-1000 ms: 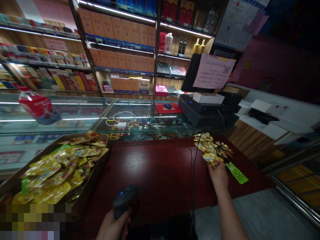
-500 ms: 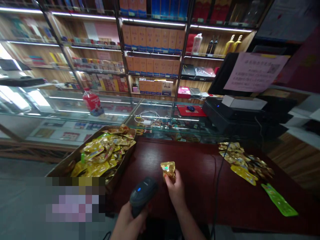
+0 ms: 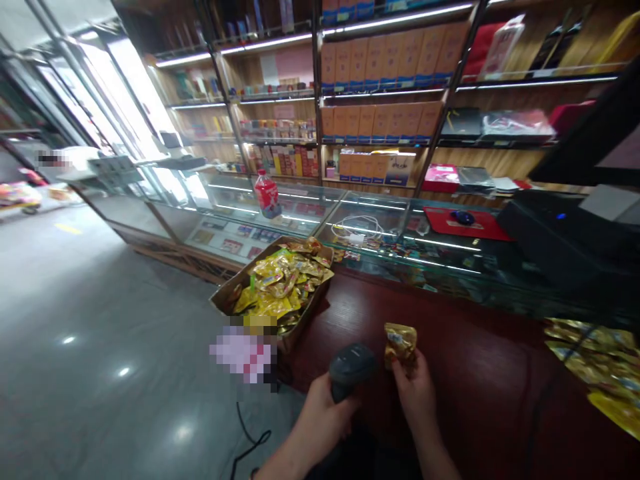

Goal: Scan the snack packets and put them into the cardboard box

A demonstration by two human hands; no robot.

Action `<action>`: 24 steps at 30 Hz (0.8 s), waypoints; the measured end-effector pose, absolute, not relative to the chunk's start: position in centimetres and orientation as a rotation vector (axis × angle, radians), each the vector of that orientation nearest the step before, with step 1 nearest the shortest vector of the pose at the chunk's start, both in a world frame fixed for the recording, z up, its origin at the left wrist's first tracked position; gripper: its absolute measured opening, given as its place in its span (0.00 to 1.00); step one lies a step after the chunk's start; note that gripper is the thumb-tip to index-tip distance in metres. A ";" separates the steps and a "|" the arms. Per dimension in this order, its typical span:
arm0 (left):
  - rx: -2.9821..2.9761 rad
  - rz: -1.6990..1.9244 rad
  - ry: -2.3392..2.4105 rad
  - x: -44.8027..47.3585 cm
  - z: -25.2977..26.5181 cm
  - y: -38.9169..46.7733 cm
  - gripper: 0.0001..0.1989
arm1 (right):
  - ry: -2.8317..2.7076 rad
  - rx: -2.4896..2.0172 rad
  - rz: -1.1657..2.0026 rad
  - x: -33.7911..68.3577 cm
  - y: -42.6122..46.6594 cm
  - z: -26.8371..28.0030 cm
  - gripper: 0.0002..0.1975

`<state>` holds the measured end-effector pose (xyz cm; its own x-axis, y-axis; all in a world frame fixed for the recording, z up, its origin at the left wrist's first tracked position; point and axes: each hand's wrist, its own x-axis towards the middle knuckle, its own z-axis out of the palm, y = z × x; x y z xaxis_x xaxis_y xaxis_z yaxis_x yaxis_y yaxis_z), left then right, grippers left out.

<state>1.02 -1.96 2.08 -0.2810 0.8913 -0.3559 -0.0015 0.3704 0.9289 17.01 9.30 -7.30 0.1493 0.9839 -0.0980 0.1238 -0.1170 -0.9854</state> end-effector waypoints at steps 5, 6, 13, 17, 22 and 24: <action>0.694 1.154 1.604 -0.1 -1.6 -0.5 0.05 | -1.098 -1.388 1.241 17.1 10.6 -5.4 0.37; 0.681 1.162 1.598 -0.3 -2.1 -0.3 0.06 | -1.086 -1.333 1.286 16.4 11.1 -4.1 0.37; 0.637 1.193 1.605 -0.5 -3.3 0.1 0.08 | -1.273 -0.937 1.570 2.7 18.3 6.9 0.29; 0.634 1.222 1.654 -0.6 -2.7 0.0 0.08 | -1.341 -0.831 1.657 -4.1 21.7 10.4 0.31; 0.681 1.181 1.666 -0.9 -2.2 0.0 0.13 | -1.418 -0.823 1.496 2.1 19.2 6.4 0.28; 0.722 1.139 1.644 -1.2 -2.1 -0.1 0.17 | -1.500 -0.949 1.248 9.2 17.4 2.9 0.22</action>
